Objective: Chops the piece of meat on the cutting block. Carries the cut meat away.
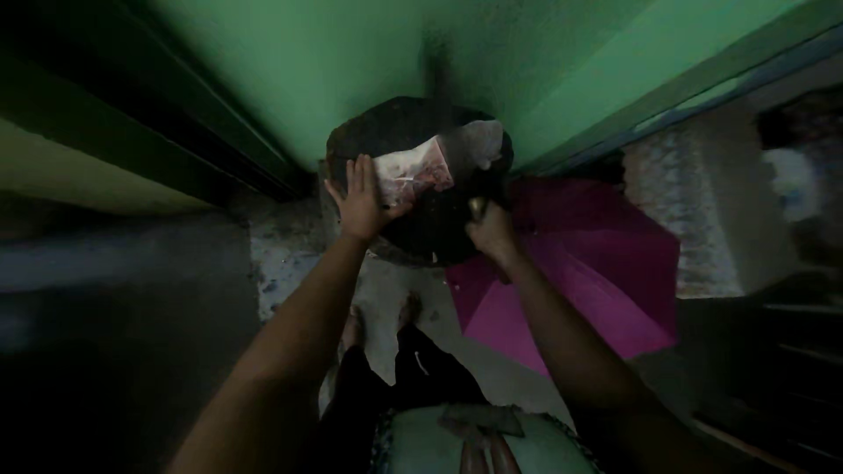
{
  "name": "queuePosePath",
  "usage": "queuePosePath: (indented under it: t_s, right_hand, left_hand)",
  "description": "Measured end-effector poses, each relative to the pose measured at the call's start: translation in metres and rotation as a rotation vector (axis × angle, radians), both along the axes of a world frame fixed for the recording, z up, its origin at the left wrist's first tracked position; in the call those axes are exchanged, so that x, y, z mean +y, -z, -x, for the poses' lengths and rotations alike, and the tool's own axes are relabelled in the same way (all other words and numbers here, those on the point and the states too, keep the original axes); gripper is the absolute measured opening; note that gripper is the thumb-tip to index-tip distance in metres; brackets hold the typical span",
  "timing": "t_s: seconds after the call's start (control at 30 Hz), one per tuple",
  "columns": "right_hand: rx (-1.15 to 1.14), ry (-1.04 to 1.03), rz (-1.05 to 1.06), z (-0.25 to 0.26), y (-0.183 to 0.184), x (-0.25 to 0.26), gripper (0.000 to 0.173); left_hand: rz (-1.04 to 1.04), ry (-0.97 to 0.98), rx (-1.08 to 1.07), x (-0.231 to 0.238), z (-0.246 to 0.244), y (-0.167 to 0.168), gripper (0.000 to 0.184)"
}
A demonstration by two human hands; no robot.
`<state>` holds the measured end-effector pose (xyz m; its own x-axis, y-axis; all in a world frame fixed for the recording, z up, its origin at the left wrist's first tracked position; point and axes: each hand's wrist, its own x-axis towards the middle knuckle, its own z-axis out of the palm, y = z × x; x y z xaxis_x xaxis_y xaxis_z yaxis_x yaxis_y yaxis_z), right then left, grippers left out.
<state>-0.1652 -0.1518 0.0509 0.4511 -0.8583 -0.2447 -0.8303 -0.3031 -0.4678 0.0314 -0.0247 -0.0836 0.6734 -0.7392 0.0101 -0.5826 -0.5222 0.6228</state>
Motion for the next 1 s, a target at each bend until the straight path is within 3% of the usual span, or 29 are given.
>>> queuePosePath:
  t_s: [0.07,0.13,0.33,0.43,0.57,0.67,0.7,0.77,0.83,0.9,1.0]
  right_hand:
    - [0.265,0.067,-0.174,0.001,0.027,-0.006,0.046]
    - [0.329,0.07,-0.188,0.001,0.026,-0.007,0.044]
    - [0.122,0.043,-0.22,0.011,-0.005,-0.006,0.049]
    - [-0.089,-0.017,-0.165,0.014,-0.064,0.003,0.044]
    - [-0.573,-0.219,0.237,-0.005,-0.162,0.011,0.03]
    - [-0.977,-0.281,0.44,-0.038,-0.194,-0.003,0.023]
    - [-1.021,-0.259,0.479,-0.045,-0.188,-0.006,0.024]
    - [-0.801,-0.149,0.466,-0.042,-0.132,-0.001,0.034]
    - [-0.277,0.011,0.206,-0.019,-0.042,0.005,0.042]
    - [0.131,0.085,-0.16,-0.006,0.016,-0.009,0.045]
    - [0.281,0.093,-0.277,-0.01,0.024,-0.016,0.042]
  left_hand:
    - [-0.015,0.007,0.017,-0.003,-0.004,-0.004,0.124]
    - [-0.029,0.005,0.032,0.0,0.0,-0.003,0.123]
    - [0.005,-0.022,-0.005,0.0,0.002,0.003,0.125]
    - [0.003,-0.02,-0.008,-0.001,0.0,0.003,0.126]
    - [0.013,-0.023,-0.006,0.0,-0.001,0.004,0.126]
    - [0.024,-0.026,-0.007,0.001,-0.001,0.005,0.125]
    - [0.027,-0.024,-0.004,0.001,-0.001,0.005,0.125]
    - [0.039,-0.023,0.003,0.003,0.0,0.008,0.126]
    - [0.031,-0.015,0.003,0.005,0.0,0.008,0.126]
    - [0.045,-0.016,-0.006,0.001,0.0,0.007,0.125]
    - [0.003,-0.007,0.001,0.0,-0.003,0.001,0.124]
